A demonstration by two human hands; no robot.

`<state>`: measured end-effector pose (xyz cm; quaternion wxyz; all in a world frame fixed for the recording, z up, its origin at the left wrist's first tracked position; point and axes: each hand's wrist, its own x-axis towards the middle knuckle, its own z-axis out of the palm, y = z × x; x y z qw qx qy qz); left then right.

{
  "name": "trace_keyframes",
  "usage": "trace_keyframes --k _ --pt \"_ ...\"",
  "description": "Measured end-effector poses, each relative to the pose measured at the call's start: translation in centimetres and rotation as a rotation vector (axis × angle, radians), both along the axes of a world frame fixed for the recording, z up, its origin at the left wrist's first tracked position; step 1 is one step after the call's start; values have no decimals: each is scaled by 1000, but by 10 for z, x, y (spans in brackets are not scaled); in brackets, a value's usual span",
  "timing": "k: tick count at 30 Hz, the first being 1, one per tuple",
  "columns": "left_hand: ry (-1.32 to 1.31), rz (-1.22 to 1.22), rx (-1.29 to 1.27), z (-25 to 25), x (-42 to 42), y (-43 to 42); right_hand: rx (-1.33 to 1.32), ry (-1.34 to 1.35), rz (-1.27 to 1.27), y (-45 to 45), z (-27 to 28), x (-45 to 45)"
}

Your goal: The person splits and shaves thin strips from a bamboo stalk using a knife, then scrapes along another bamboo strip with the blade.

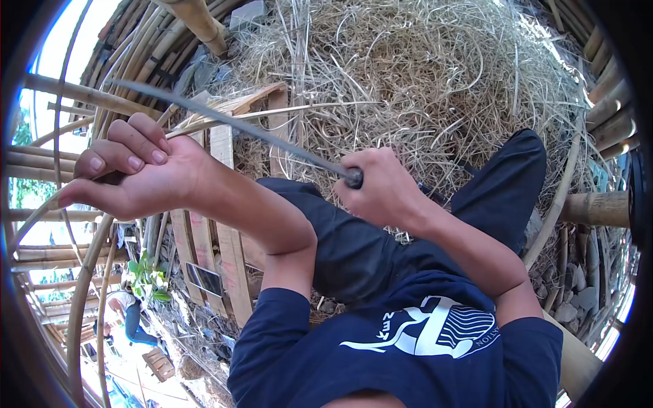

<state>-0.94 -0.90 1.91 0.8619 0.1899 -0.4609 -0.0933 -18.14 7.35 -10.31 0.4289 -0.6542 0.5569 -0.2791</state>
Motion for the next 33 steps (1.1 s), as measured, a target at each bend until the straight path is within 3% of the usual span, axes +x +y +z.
trace_keyframes --k 2,4,5,10,12,15,19,21,26,28,31,33 --pt "18 24 20 1 1 2 67 37 -113 -5 -48 -9" --pt "20 14 19 -2 7 4 393 108 -181 -12 -71 -31" --pt "20 -6 23 -3 9 2 164 214 -261 -7 -81 -30" --pt "3 47 -18 -2 8 -2 266 140 -190 -10 -23 -14" --pt "4 -8 -14 0 2 1 -10 100 -140 -3 -10 0" --pt "18 -17 3 1 3 0 -90 3 -82 -2 -4 10" --pt "-21 -19 -36 -2 4 6 139 -47 -260 -13 -82 -14" --pt "8 -72 -3 -2 4 5 81 236 -309 -19 -103 -27" --pt "-25 31 -16 -3 8 -2 230 153 -239 -21 -44 -11" --pt "-21 -24 -12 -2 5 0 -22 51 -199 -12 -26 2" --pt "-1 -61 -30 -2 9 -3 -163 -28 -108 -5 -4 13" --pt "-20 -90 -55 -3 7 -1 -128 -17 -131 -10 -30 7"
